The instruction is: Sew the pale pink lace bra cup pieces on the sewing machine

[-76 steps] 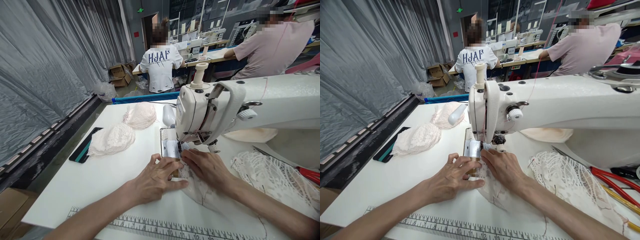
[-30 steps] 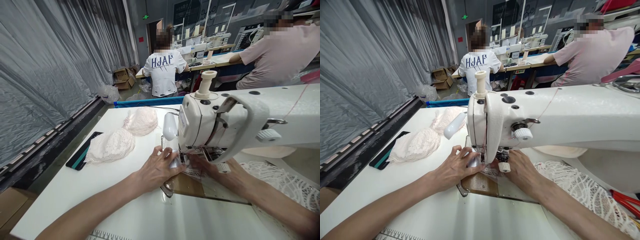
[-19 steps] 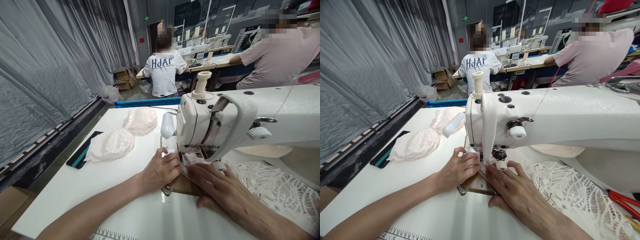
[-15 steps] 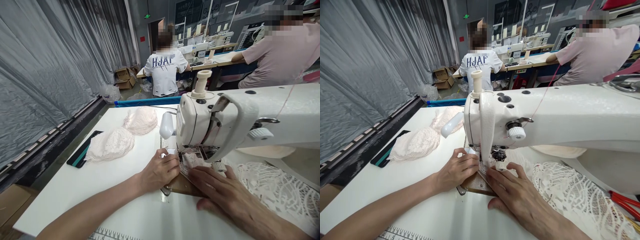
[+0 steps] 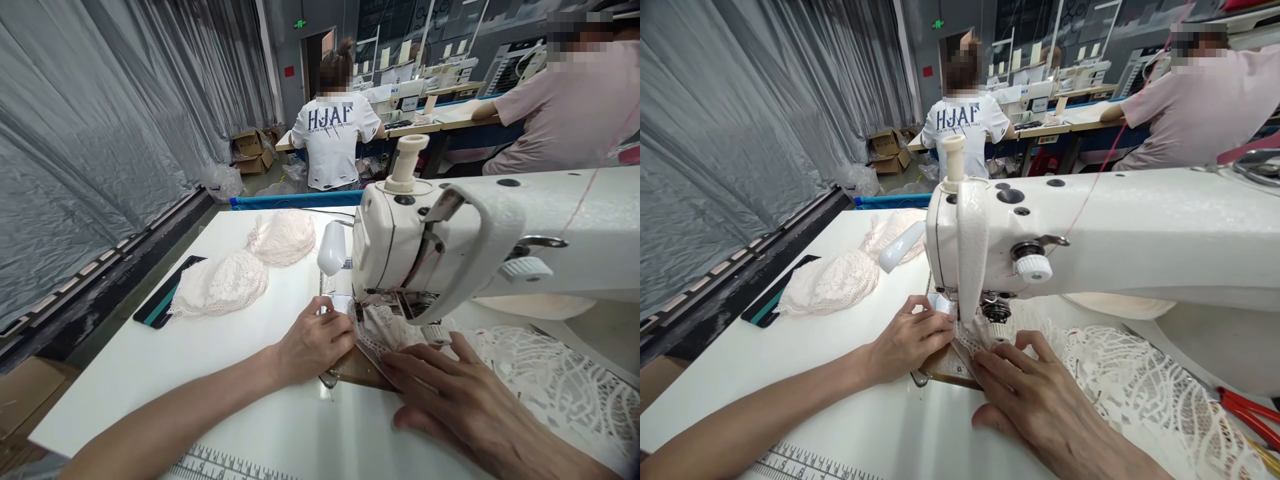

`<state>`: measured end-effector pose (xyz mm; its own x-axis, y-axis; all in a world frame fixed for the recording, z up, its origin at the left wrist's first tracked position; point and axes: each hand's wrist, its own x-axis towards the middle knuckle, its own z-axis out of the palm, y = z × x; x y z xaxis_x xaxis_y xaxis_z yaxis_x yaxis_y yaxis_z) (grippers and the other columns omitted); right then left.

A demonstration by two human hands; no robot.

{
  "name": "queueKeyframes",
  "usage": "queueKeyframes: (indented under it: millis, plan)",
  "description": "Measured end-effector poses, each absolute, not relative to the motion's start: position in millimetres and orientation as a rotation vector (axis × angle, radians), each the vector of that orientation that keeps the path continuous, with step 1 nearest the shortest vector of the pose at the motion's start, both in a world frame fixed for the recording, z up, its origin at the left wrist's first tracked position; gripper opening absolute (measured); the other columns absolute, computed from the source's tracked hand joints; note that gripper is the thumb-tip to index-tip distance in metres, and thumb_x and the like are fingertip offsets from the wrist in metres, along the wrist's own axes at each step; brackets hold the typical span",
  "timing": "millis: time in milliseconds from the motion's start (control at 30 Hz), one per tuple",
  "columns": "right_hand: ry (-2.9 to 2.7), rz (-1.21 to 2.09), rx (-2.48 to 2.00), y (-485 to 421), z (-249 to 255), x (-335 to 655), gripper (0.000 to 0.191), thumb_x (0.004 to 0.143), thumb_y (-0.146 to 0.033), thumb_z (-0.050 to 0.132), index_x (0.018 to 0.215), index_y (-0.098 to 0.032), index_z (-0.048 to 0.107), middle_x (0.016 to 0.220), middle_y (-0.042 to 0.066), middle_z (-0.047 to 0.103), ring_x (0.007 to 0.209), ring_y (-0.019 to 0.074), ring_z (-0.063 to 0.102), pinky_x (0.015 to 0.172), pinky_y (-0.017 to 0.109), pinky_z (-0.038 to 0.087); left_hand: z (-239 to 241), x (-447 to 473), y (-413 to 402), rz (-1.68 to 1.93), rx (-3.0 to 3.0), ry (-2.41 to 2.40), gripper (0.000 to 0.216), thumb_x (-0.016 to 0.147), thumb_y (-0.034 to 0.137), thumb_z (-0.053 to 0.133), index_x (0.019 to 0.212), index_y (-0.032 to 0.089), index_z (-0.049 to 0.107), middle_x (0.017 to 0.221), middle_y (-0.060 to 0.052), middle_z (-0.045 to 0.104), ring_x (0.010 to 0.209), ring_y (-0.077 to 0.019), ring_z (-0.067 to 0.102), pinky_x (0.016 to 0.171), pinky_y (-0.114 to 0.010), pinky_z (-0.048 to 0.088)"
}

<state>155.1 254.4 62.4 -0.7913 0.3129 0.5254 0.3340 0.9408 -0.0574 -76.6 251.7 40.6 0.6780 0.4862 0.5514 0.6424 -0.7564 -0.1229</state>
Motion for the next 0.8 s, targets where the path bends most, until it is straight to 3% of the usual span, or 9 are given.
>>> queueKeyframes:
  millis: [300, 567, 800]
  plan:
    - [-2.520, -0.100, -0.448, 255.7, 55.6, 154.6, 0.030, 0.096, -0.037, 0.040, 0.102, -0.018, 0.061, 0.095, 0.003, 0.070, 0.083, 0.0168, 0.059, 0.079, 0.035, 0.033, 42.0, -80.0, 250.8, -0.597, -2.652, -0.977, 0.023, 0.090, 0.004, 0.039, 0.089, 0.016, 0.058, 0.094, -0.002, 0.065, 0.088, -0.0115, 0.060, 0.095, -0.035, 0.032]
    - [-2.575, -0.194, -0.585, 258.7, 48.4, 154.8, 0.034, 0.096, -0.040, 0.036, 0.111, -0.018, 0.058, 0.106, 0.007, 0.067, 0.090, 0.0207, 0.061, 0.083, 0.039, 0.032, 39.5, -79.4, 251.2, -0.610, -2.564, -1.227, 0.029, 0.089, 0.005, 0.034, 0.111, 0.014, 0.052, 0.117, -0.010, 0.060, 0.117, -0.0193, 0.049, 0.100, -0.043, 0.023]
    - [-2.602, -0.348, -0.842, 269.6, 39.9, 149.3, 0.045, 0.096, -0.044, 0.030, 0.111, -0.012, 0.057, 0.090, 0.013, 0.068, 0.071, 0.0235, 0.062, 0.076, 0.043, 0.035, 40.7, -80.6, 249.9, -0.693, -2.513, -1.372, 0.038, 0.084, 0.004, 0.039, 0.120, 0.012, 0.045, 0.120, -0.014, 0.057, 0.119, -0.0249, 0.048, 0.096, -0.047, 0.024]
